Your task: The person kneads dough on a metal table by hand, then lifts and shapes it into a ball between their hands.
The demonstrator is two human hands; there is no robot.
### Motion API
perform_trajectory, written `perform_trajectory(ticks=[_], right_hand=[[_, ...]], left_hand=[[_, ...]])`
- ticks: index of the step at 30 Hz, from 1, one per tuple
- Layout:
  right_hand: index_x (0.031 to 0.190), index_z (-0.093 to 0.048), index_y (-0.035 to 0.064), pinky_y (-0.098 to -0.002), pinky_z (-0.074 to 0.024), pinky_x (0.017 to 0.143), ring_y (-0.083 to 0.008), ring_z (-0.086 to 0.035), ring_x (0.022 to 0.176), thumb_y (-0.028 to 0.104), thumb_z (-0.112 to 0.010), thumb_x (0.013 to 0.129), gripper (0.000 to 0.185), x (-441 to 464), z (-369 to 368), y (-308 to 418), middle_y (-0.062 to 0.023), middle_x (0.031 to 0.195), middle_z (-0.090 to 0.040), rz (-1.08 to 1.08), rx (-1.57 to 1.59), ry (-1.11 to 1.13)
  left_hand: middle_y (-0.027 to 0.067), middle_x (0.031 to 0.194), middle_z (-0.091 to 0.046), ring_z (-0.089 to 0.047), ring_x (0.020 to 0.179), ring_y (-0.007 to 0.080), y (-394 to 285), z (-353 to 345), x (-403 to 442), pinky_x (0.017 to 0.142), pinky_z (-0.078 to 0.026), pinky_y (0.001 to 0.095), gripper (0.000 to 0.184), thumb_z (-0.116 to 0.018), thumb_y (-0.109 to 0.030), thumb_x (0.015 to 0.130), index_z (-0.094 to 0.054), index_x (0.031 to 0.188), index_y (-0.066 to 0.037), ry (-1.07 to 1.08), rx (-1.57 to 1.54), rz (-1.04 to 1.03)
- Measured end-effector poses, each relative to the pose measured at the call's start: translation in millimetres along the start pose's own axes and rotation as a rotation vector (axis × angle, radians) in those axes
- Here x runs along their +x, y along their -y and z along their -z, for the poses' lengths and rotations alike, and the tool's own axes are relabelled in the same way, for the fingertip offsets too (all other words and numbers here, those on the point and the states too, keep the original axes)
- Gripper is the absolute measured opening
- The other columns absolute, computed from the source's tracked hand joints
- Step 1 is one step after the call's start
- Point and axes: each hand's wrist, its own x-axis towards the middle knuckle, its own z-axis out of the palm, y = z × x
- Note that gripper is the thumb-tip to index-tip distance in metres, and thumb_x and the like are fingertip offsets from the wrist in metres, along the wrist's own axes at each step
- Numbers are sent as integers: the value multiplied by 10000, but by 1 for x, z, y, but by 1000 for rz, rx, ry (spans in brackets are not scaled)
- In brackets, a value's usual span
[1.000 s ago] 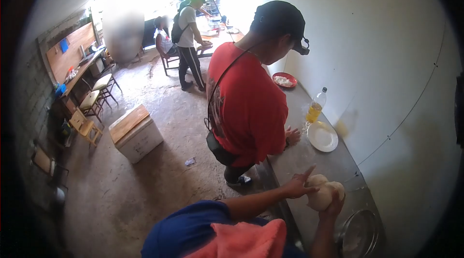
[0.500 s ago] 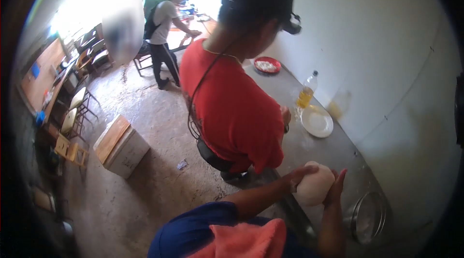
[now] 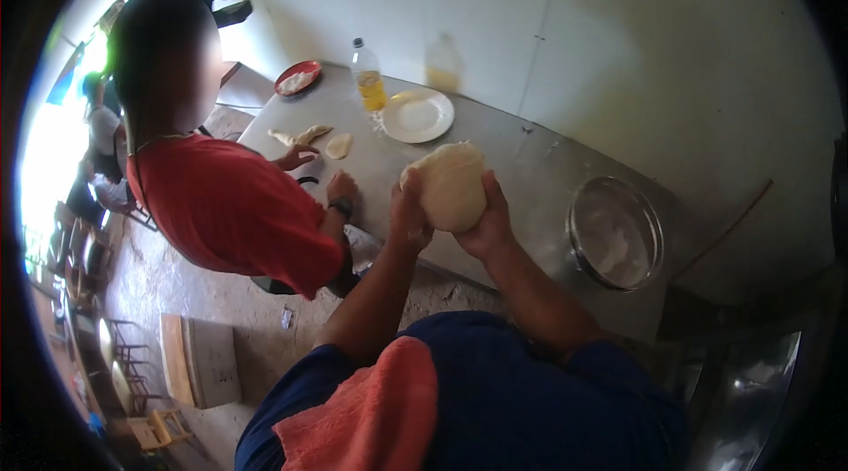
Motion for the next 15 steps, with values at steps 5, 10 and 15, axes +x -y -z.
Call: perform_trajectory(ticks=[5, 10, 15], right_hand=[[1380, -474, 72, -455, -477, 1036, -285, -587, 1202, 405, -601, 953, 557, -14, 38, 48, -123, 1302, -599, 203, -34, -260], [1353, -479, 53, -436, -551, 930, -304, -645, 1091, 316, -664, 922, 537, -26, 49, 87, -154, 1241, -609, 259, -129, -259], [1263, -534, 15, -399, -582, 800, -248, -660, 963, 218, -719, 894, 460, -37, 47, 97, -127, 1125, -632, 321, -379, -299]], left_hand=[[161, 1465, -462, -498, 1312, 286, 23, 12, 16, 1075, -382, 507, 924, -440, -743, 903, -413, 1449, 1, 223, 129, 42], [101, 1472, -463, -510, 1289, 247, 20, 8, 22, 1094, -294, 522, 734, -488, -622, 941, -413, 1488, -138, -460, -184, 234], [126, 1252, -628, -599, 1124, 253, 33, -77, 21, 931, -443, 459, 534, -527, -490, 976, -537, 1372, -133, -163, 683, 133]])
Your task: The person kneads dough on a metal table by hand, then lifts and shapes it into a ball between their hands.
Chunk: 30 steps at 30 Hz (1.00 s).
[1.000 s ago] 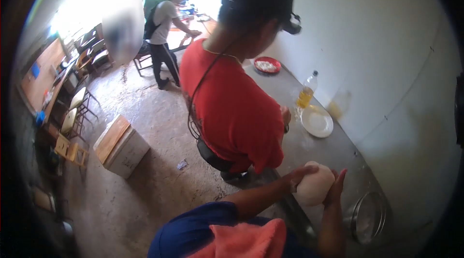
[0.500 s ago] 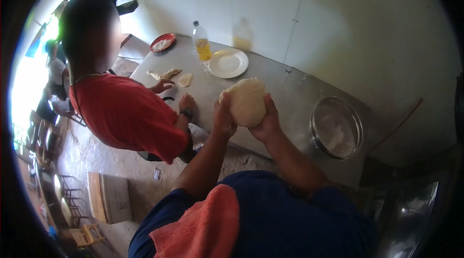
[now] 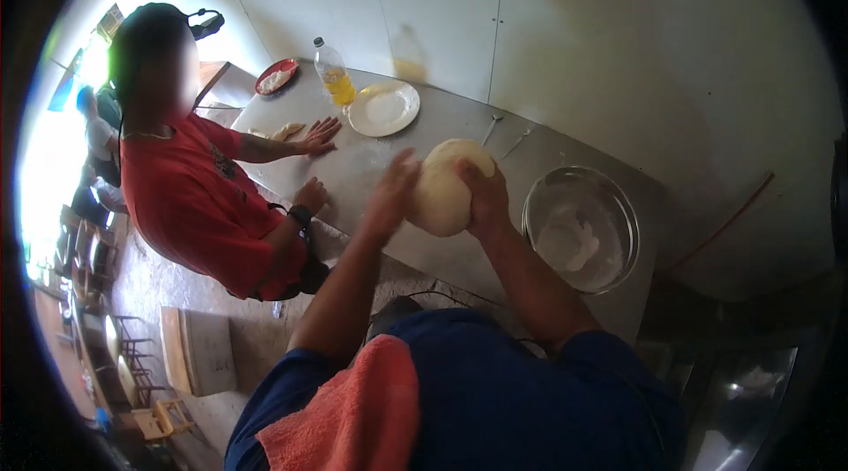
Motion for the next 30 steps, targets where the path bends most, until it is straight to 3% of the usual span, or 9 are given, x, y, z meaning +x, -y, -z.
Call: perform_trajectory(ticks=[2, 5, 7, 13, 19, 24, 26, 29, 30], right_hand=[[1235, -556, 6, -390, -580, 778, -234, -656, 958, 227, -725, 895, 439, 10, -1, 1, -118, 1108, -640, 11, -95, 49], [1210, -579, 14, -355, -569, 764, -206, -655, 955, 370, -692, 930, 467, 14, 5, 5, -104, 1087, -654, -146, -23, 60], [1211, -589, 28, -340, -558, 789, -192, -657, 951, 604, -553, 947, 635, 17, 9, 10, -90, 1069, -666, -240, -72, 148], [1322, -544, 59, -421, -506, 926, -235, -625, 1065, 816, -325, 889, 899, 62, 22, 1, -82, 1176, -638, -528, 103, 392], [1473, -370, 114, -510, -351, 1086, -297, -401, 1336, 769, -362, 913, 862, 78, 27, 14, -99, 1458, -397, -260, 27, 118], [1292, -537, 17, -374, -567, 815, -220, -662, 967, 295, -729, 889, 526, 71, -19, 5, -110, 1134, -647, -195, 128, 110], [1270, -547, 15, -382, -571, 809, -226, -668, 956, 301, -720, 895, 503, 81, -19, 4, -115, 1124, -652, -187, 151, 116], [1228, -565, 14, -393, -579, 788, -235, -680, 923, 315, -709, 903, 466, 94, -11, -10, -122, 1090, -664, -222, 176, 104], [1207, -574, 16, -395, -583, 773, -238, -687, 901, 323, -708, 905, 451, 97, -11, -12, -124, 1067, -672, -245, 176, 96]], left_hand=[[126, 1170, -670, -625, 1061, 254, -7, -16, 11, 869, -482, 433, 486, -534, -454, 988, -574, 1326, -108, 35, 166, -68], [148, 1138, -685, -655, 1039, 263, 10, -22, 26, 858, -520, 386, 461, -539, -430, 1001, -614, 1266, -61, 122, -153, 173], [162, 1200, -663, -653, 1084, 266, 23, -27, 25, 890, -539, 410, 563, -535, -494, 990, -569, 1304, -28, 298, -795, 309], [196, 1336, -580, -628, 1140, 332, 21, -42, 25, 957, -520, 473, 739, -488, -626, 954, -446, 1412, -47, 570, -1311, 268], [195, 1338, -567, -596, 1182, 338, -34, -8, 39, 984, -499, 497, 767, -488, -639, 946, -442, 1399, -21, 519, -1313, 88], [206, 1362, -554, -590, 1190, 336, -10, 6, 83, 1011, -476, 509, 830, -469, -674, 935, -426, 1404, 9, 328, -883, 280], [207, 1366, -552, -586, 1198, 332, 4, 15, 106, 1023, -463, 512, 862, -459, -697, 925, -420, 1407, 17, 245, -628, 316], [181, 1370, -554, -550, 1249, 313, 53, 35, 132, 1053, -424, 493, 879, -449, -744, 893, -449, 1412, -35, 466, -1013, 523], [162, 1363, -558, -536, 1260, 305, 62, 38, 138, 1059, -408, 460, 882, -440, -769, 875, -469, 1407, -66, 246, -723, 433]])
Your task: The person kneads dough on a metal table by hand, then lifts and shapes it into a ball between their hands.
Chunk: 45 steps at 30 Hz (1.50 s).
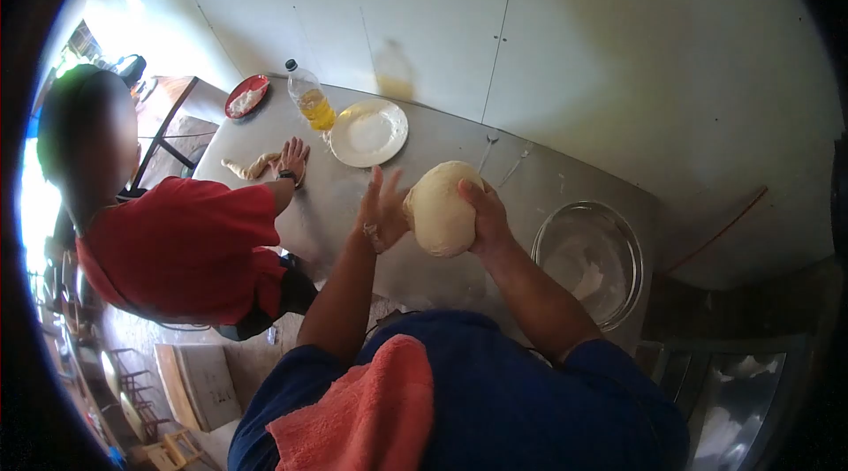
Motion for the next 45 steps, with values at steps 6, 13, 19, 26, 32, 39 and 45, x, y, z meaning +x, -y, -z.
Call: perform_trajectory(ticks=[6, 13, 19, 26, 32, 39, 45], right_hand=[[1159, -588, 5, -373, -578, 751, -217, -682, 874, 425, -654, 942, 478, 27, 10, 10, -118, 1031, -677, -40, -124, 0], [1141, -603, 1, -323, -527, 788, -170, -646, 856, 680, -408, 968, 728, 69, -2, 12, -78, 991, -676, 70, -626, -318], [1256, -573, 43, -353, -454, 873, -183, -586, 983, 765, -379, 921, 820, 98, 19, 10, -79, 1145, -619, -206, -309, 19], [1331, -514, 58, -460, -455, 1018, -268, -568, 1191, 617, -546, 927, 690, 35, -10, -7, -103, 1276, -586, -129, -102, -40], [1293, -518, -8, -398, -582, 812, -245, -679, 975, 332, -794, 828, 639, 26, -25, -18, -136, 1158, -644, 5, -10, 19], [1206, -583, -19, -376, -575, 804, -228, -683, 908, 287, -781, 841, 516, 13, -19, -14, -124, 1081, -676, -11, -131, 66], [1027, -672, 2, -308, -539, 732, -137, -642, 826, 314, -730, 894, 344, 12, -31, -24, -67, 926, -691, 26, -598, 43]], left_hand=[[128, 1348, -565, -522, 1227, 249, -18, -15, 15, 1032, -397, 361, 674, -487, -624, 947, -519, 1389, -116, 7, 545, -333], [147, 1290, -603, -621, 1115, 282, -11, -37, 25, 936, -514, 424, 654, -492, -572, 983, -483, 1390, -60, 309, -26, 49], [156, 1349, -564, -598, 1186, 340, -14, -45, 10, 987, -500, 515, 781, -429, -683, 946, -416, 1432, -72, 544, -652, -10], [158, 1340, -572, -601, 1185, 315, -37, -34, 9, 994, -505, 457, 762, -449, -678, 944, -464, 1396, -65, 189, -135, -133], [120, 1348, -579, -593, 1196, 291, -39, -25, 1, 1010, -489, 435, 730, -430, -643, 971, -462, 1408, -58, 225, -99, 13], [120, 1398, -550, -564, 1230, 272, -5, 52, 5, 1020, -440, 381, 692, -394, -633, 979, -445, 1446, -125, -101, 36, -183], [110, 1173, -677, -640, 1013, 272, -14, -14, -39, 867, -488, 365, 581, -495, -555, 982, -554, 1340, -101, -198, 802, -416]])
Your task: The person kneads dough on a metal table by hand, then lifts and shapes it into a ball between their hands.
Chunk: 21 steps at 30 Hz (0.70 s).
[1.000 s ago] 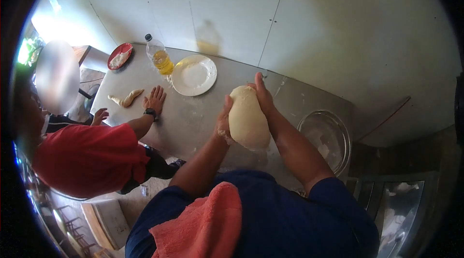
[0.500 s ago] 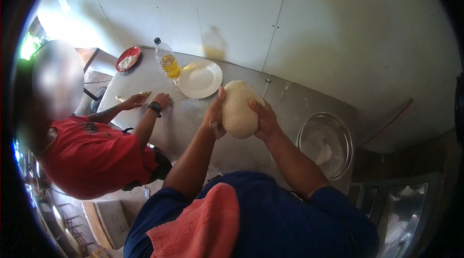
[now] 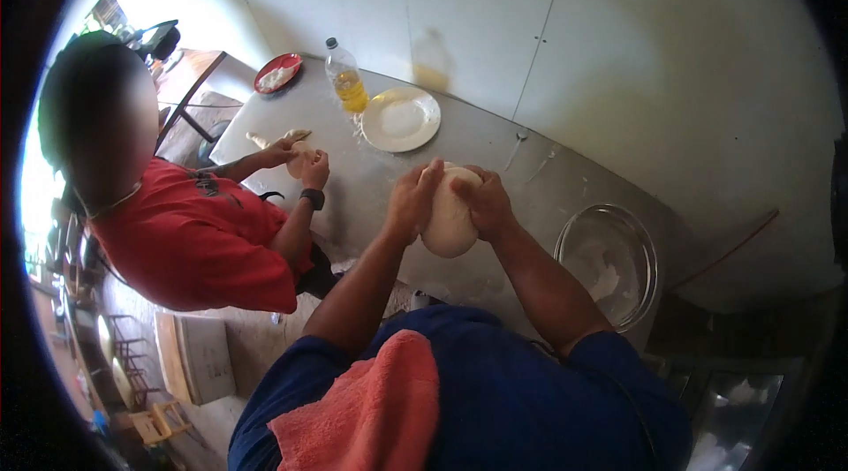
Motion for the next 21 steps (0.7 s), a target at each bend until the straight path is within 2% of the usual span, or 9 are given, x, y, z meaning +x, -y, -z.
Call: perform_trajectory(ticks=[2, 3, 5, 8, 10, 14, 15, 18, 21], right_hand=[[964, -680, 15, -293, -523, 705, -111, -621, 798, 347, -704, 915, 336, 3, -3, -3, -43, 876, -680, 26, 32, -53], [917, -666, 28, -293, -511, 691, -107, -602, 765, 411, -669, 931, 383, 7, 5, -17, -25, 842, -659, 66, 40, -67], [870, -651, 41, -292, -498, 677, -103, -584, 732, 474, -634, 947, 440, 18, 18, -40, -8, 808, -637, 105, 47, -81], [850, -598, 60, -284, -465, 654, -93, -550, 703, 609, -553, 947, 559, 38, 32, -58, 17, 776, -601, 12, 269, 60], [1162, -586, 54, -307, -477, 791, -147, -572, 848, 692, -512, 918, 687, 40, 26, -49, -45, 987, -628, -95, 468, 375], [1470, -376, 108, -394, -430, 1009, -250, -571, 1140, 734, -453, 909, 845, -2, 19, 6, -102, 1196, -617, -7, 555, 267], [1525, -269, 135, -429, -376, 1068, -274, -529, 1212, 731, -479, 896, 892, -3, 34, -6, -111, 1259, -586, -32, 358, 123], [1535, -273, 116, -461, -400, 1083, -288, -531, 1243, 607, -588, 907, 857, -24, 29, -21, -113, 1315, -560, -135, 416, 45], [1363, -461, 40, -406, -551, 907, -259, -624, 1095, 259, -748, 871, 610, -35, 0, -17, -121, 1252, -587, -113, 583, 77]], left_hand=[[123, 1062, -704, -669, 956, 257, -10, 0, -4, 836, -520, 363, 575, -540, -544, 972, -596, 1263, -52, 149, -465, 183], [123, 1062, -704, -669, 956, 257, -13, -4, -12, 836, -520, 363, 575, -540, -544, 972, -596, 1263, -52, 145, -466, 187], [149, 1214, -644, -646, 1078, 248, -18, -11, -31, 881, -546, 396, 587, -525, -525, 984, -543, 1316, -41, 311, -965, 339], [171, 1199, -650, -665, 1057, 305, -17, -23, -43, 903, -550, 432, 718, -488, -622, 957, -513, 1323, -5, 427, -1381, 314], [174, 1237, -630, -656, 1073, 319, -27, -19, -46, 910, -546, 450, 735, -470, -633, 958, -494, 1341, -6, 430, -1435, 262], [176, 1291, -600, -632, 1124, 335, -46, -6, -51, 938, -532, 478, 760, -437, -645, 963, -474, 1358, 2, 251, -1395, 84], [176, 1291, -600, -632, 1124, 335, -51, -3, -53, 938, -532, 478, 760, -437, -645, 963, -474, 1358, 2, 244, -1395, 72], [181, 1305, -597, -629, 1136, 342, -52, 0, -52, 951, -524, 495, 760, -436, -642, 966, -472, 1365, 4, 258, -1391, 2], [169, 1316, -596, -625, 1148, 345, -12, -8, -36, 959, -512, 521, 804, -421, -674, 955, -452, 1395, -3, 128, -983, 162]])
